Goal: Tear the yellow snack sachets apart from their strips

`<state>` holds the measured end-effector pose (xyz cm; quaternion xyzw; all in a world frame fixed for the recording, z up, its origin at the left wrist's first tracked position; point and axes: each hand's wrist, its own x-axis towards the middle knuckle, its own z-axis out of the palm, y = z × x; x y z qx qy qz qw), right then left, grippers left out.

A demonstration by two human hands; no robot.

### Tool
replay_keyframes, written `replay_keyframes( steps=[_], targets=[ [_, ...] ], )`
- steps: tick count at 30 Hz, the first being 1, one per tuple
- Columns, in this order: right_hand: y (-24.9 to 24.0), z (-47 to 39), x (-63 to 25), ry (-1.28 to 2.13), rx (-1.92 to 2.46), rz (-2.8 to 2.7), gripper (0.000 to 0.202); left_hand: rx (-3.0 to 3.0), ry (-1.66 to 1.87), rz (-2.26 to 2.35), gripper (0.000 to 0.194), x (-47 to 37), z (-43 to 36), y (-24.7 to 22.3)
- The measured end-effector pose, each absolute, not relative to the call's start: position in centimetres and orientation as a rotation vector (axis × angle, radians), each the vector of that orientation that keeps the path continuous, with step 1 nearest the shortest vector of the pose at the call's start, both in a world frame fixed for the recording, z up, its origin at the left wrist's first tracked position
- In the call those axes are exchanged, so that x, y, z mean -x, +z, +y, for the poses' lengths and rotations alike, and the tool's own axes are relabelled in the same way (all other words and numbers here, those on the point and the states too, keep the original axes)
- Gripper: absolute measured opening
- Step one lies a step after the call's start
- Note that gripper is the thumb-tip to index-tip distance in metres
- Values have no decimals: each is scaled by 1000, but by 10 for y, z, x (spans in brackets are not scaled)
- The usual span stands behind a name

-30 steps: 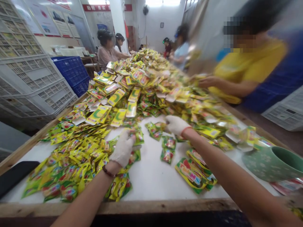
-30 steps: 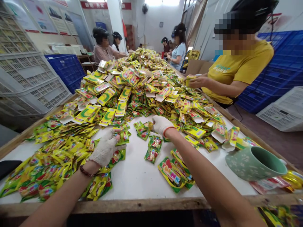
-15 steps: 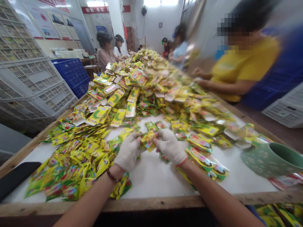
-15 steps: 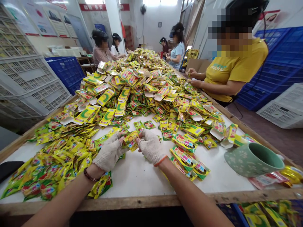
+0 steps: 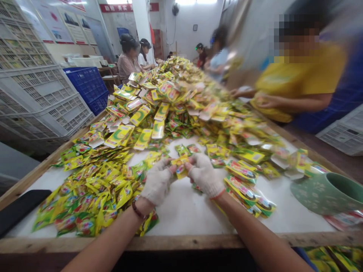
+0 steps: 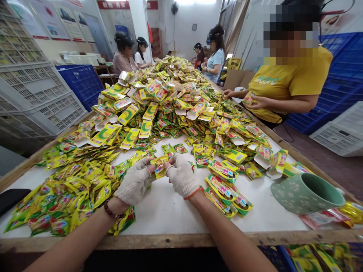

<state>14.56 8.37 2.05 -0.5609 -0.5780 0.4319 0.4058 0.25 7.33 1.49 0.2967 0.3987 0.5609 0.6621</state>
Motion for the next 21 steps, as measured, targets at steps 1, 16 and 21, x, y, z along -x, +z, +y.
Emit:
replay_keyframes(
  steps=[1, 16, 21],
  targets=[
    [19, 84, -146, 1050, 1378, -1462, 17, -668, 1271, 914, 49, -3, 73, 14],
    [20, 92, -152, 1044, 1379, -1417, 21, -2041, 956, 2049, 25, 58, 186, 29],
    [24, 89, -145, 1049, 1279, -1359, 16, -1960, 869, 2208, 56, 52, 242, 28]
  ],
)
